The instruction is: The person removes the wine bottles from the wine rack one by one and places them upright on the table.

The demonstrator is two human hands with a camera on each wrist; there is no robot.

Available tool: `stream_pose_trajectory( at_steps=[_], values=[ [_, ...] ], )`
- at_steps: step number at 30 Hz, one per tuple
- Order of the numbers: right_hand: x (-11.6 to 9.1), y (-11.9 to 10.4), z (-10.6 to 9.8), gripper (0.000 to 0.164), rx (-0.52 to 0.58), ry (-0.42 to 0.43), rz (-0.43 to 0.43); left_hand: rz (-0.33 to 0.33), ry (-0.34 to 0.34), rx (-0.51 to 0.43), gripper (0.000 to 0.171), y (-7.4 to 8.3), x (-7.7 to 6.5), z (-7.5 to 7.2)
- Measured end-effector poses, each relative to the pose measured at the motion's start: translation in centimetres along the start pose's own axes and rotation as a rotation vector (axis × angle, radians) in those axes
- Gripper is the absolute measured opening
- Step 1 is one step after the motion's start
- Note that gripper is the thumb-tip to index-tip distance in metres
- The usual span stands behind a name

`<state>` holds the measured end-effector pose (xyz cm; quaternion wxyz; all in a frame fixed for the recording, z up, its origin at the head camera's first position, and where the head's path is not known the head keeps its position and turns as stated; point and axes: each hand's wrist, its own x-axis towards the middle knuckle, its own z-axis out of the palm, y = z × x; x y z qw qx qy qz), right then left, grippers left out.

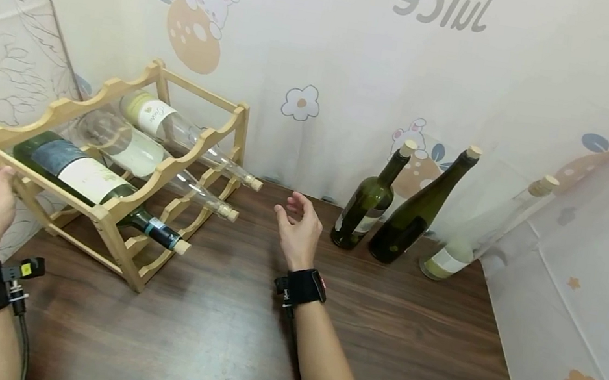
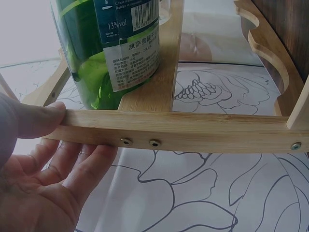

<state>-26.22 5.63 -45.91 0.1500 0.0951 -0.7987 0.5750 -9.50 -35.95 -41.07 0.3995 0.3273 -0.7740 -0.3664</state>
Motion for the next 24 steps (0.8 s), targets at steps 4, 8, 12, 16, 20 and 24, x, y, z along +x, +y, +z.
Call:
stream_pose_trajectory(
  at_steps=[4,8,12,16,20,24],
  values=[
    [0.1,-0.2,1.0,0.044,0.0,-0.018,0.003,-0.005,-0.005,0.007,0.041,0.0,0.0,0.0],
    [0.1,-0.4,1.9,0.045,0.016,-0.032,0.001,-0.006,-0.011,0.011,0.042,0.0,0.0,0.0],
    [0.1,-0.5,2.7,0.046,0.031,-0.043,0.002,0.004,-0.004,0.02,0.042,0.1,-0.1,0.0],
    [0.3,-0.6,3.4,0.046,0.043,-0.053,0.004,0.002,0.001,0.019,0.041,0.1,-0.2,0.0],
    [0.3,-0.9,4.0,0.046,0.051,-0.059,0.012,0.003,0.004,0.023,0.042,0.0,-0.2,0.0],
    [0.2,-1.1,4.3,0.045,0.059,-0.06,0.016,0.008,0.008,0.021,0.042,0.1,-0.1,0.0]
  ],
)
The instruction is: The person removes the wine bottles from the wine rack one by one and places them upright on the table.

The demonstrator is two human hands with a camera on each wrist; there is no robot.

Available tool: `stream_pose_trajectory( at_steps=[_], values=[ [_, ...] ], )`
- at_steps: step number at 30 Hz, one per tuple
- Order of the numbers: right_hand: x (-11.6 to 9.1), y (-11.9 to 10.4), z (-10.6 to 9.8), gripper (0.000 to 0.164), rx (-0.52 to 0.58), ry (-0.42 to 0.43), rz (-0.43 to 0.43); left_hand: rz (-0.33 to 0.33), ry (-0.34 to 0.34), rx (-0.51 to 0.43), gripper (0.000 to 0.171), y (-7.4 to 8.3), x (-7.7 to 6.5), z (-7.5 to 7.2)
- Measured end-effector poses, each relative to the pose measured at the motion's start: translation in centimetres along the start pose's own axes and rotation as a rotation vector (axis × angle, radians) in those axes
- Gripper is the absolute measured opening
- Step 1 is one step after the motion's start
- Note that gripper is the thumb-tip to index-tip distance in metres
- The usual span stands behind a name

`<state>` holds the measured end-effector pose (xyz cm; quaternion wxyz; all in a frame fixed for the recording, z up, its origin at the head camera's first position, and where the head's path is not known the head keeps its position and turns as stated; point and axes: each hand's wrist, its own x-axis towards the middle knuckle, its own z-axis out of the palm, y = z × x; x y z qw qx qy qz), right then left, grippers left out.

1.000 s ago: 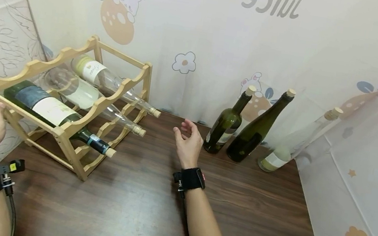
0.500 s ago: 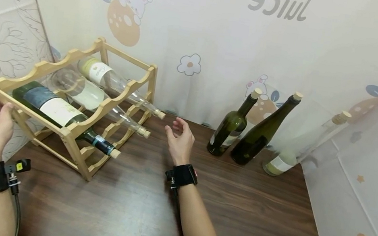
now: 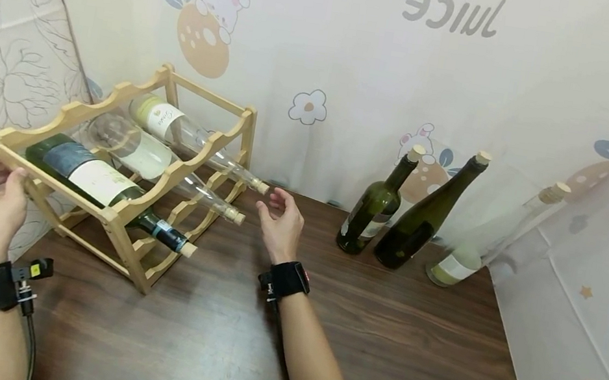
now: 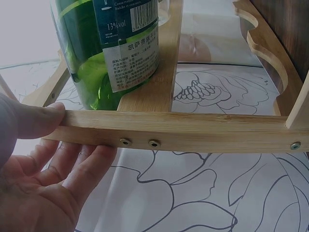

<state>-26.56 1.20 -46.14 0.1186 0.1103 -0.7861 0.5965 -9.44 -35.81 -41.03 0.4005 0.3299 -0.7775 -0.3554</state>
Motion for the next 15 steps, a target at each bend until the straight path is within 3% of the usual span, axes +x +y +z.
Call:
stream_pose_trajectory(
  at_steps=[15],
  values=[
    [-1.8,-0.9,0.3,0.047,0.019,-0.017,-0.024,0.021,0.011,-0.009,0.042,0.0,0.0,0.0]
  ],
)
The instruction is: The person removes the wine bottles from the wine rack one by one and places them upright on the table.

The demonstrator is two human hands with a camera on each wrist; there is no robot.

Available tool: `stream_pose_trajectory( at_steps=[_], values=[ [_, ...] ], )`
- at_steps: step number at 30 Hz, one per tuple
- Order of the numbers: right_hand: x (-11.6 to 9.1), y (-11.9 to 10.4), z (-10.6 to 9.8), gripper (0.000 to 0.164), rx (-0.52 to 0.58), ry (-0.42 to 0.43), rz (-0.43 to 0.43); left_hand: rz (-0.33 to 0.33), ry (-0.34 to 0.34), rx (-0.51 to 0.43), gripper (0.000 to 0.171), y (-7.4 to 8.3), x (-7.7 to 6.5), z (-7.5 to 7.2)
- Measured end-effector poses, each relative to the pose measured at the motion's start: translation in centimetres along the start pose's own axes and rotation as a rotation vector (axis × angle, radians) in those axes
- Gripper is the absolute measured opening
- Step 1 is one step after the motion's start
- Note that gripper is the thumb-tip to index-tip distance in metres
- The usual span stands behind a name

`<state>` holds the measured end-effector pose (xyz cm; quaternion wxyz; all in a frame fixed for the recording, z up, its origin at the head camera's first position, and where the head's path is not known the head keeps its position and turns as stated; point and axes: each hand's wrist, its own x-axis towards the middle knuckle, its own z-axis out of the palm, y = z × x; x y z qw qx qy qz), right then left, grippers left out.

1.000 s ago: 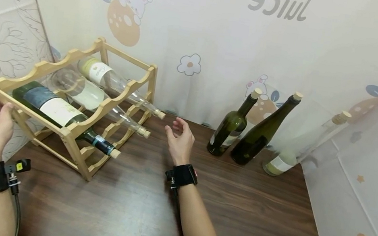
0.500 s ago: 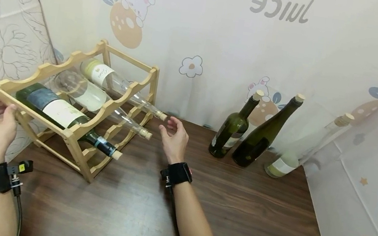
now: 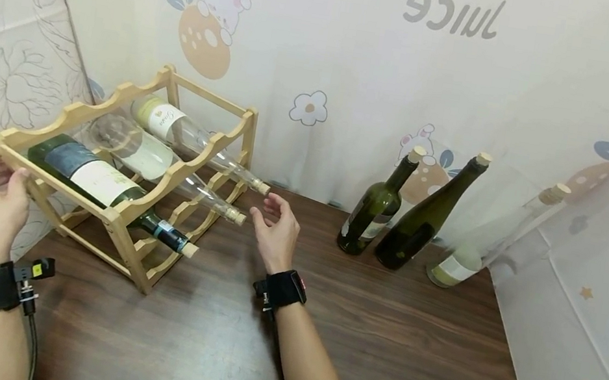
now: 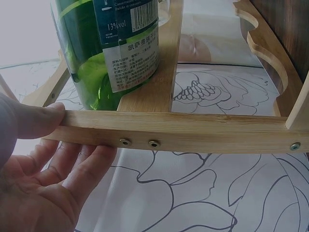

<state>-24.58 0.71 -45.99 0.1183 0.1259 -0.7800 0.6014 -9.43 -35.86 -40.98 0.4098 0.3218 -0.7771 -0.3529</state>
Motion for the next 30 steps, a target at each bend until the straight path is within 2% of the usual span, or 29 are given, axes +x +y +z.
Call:
stream_pose_trajectory(
  at_steps=[19,30],
  values=[
    [-4.3,-1.7,-0.8,0.04,0.036,-0.005,-0.09,-0.03,-0.008,0.004,0.041,-0.1,-0.1,0.1],
    [-7.1,-2.7,0.1,0.039,0.096,-0.066,-0.171,-0.032,-0.006,-0.01,0.041,0.0,-0.1,0.1]
  ],
)
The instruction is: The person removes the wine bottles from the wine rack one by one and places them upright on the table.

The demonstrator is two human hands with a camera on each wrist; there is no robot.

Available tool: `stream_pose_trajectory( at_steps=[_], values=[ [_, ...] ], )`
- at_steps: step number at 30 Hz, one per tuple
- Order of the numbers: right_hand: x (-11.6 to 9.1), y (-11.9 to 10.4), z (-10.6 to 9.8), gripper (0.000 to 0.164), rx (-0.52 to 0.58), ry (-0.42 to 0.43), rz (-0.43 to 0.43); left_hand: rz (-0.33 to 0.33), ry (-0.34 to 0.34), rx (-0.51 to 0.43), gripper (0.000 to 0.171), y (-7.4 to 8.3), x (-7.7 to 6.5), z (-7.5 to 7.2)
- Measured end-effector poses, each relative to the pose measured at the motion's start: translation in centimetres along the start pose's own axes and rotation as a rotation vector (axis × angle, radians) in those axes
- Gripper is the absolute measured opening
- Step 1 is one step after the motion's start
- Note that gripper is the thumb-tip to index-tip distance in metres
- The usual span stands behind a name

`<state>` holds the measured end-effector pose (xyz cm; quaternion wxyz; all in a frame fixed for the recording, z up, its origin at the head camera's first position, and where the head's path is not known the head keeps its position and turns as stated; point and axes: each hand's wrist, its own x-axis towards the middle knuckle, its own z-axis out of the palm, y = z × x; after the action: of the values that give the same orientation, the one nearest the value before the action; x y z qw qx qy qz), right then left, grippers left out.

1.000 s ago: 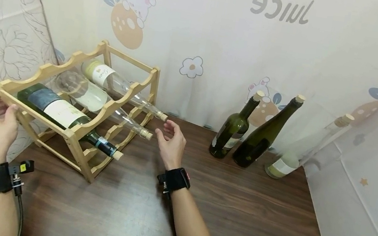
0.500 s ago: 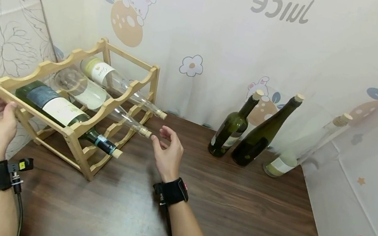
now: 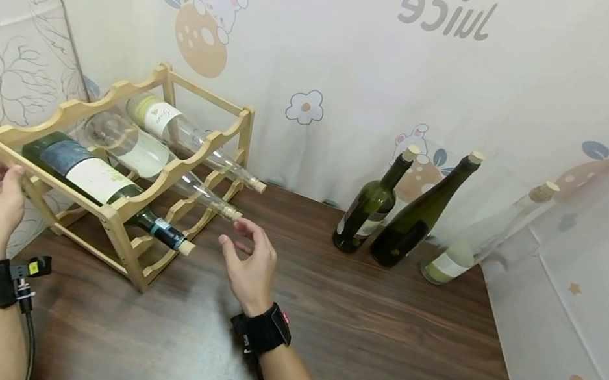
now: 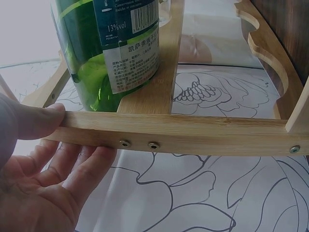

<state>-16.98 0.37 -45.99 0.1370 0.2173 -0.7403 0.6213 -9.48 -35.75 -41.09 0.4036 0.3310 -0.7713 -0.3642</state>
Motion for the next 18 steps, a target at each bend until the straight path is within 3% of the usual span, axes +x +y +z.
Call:
stream_pose_trajectory(
  at_steps=[18],
  values=[
    [-2.3,-1.8,2.0,0.038,0.03,-0.106,-0.051,-0.001,-0.01,0.018,0.042,0.1,-0.1,-0.1]
  ],
)
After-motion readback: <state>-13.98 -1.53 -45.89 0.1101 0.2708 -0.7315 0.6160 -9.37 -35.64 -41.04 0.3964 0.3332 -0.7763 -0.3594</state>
